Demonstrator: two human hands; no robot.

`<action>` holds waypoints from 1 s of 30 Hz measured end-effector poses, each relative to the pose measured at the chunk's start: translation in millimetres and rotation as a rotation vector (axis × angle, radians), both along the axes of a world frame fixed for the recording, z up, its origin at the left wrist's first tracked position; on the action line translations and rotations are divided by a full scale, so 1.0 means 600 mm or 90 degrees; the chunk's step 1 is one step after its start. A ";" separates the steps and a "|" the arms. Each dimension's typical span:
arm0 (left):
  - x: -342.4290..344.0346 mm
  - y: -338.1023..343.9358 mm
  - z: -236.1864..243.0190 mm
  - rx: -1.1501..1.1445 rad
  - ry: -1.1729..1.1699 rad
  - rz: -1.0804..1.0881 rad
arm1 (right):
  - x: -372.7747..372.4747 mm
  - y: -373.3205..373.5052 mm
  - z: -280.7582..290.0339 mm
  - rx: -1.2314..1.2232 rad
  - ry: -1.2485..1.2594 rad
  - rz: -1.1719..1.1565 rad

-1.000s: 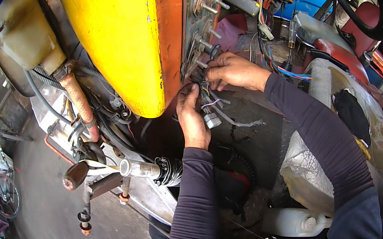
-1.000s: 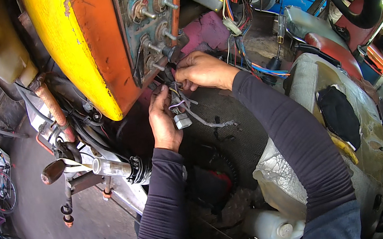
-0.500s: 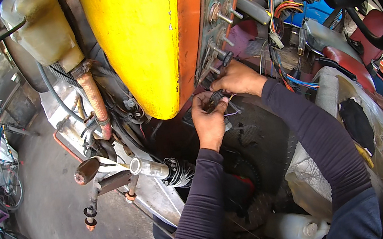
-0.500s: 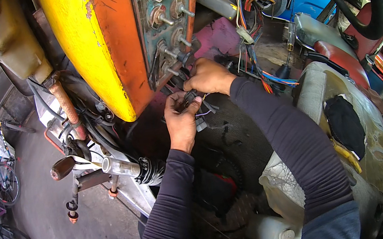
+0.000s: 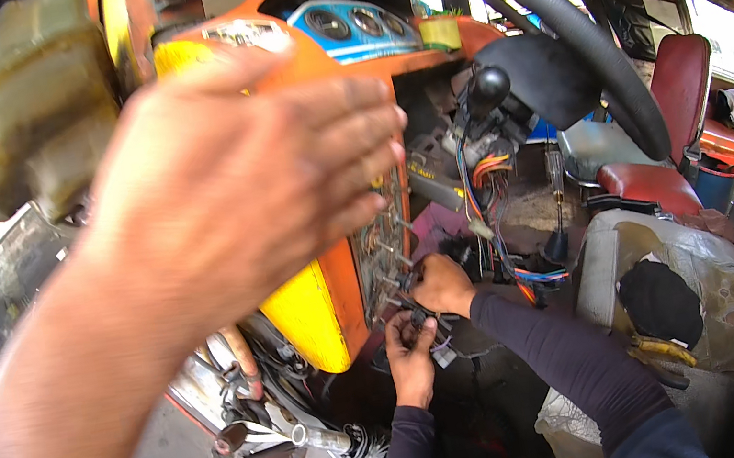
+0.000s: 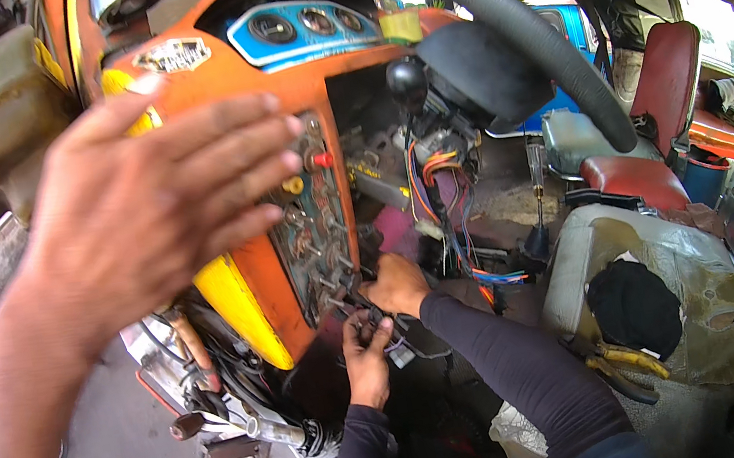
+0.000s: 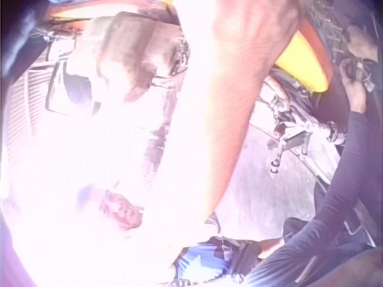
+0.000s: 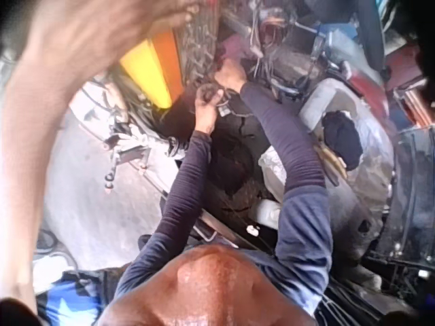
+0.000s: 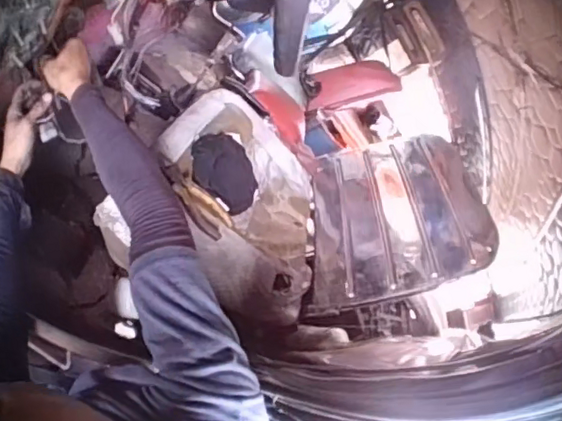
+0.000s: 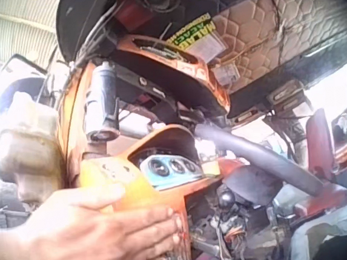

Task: The person works on the exposed wiring inside a three-wheeled vehicle's cabin, using a small tool to strip or adjust wire ends and then connecting or securing wire connectors. The hands repeatedly reach into the wiring harness near the dashboard and handle individual wires and connectors.

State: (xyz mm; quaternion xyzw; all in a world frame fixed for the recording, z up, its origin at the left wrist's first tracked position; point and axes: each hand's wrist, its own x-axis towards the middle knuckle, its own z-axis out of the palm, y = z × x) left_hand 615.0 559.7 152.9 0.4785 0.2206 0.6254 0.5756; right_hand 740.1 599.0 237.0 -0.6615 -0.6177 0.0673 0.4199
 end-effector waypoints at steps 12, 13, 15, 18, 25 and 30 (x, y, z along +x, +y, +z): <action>-0.017 -0.032 -0.003 -0.030 -0.031 -0.142 | 0.054 -0.008 -0.009 -0.208 0.268 0.215; -0.034 -0.037 0.002 -0.023 -0.033 -0.135 | 0.042 -0.014 -0.010 -0.213 0.262 0.260; -0.046 -0.007 0.009 -0.100 -0.055 -0.130 | 0.022 0.003 -0.005 -0.185 0.219 0.293; -0.030 0.025 -0.044 -0.148 -0.099 -0.152 | 0.046 0.017 -0.004 -0.114 0.280 0.095; -0.033 0.025 -0.040 -0.197 -0.098 -0.125 | 0.089 0.000 0.015 -0.292 0.453 0.259; -0.046 0.025 -0.033 -0.205 -0.071 -0.115 | 0.097 -0.016 0.035 -0.365 0.416 0.286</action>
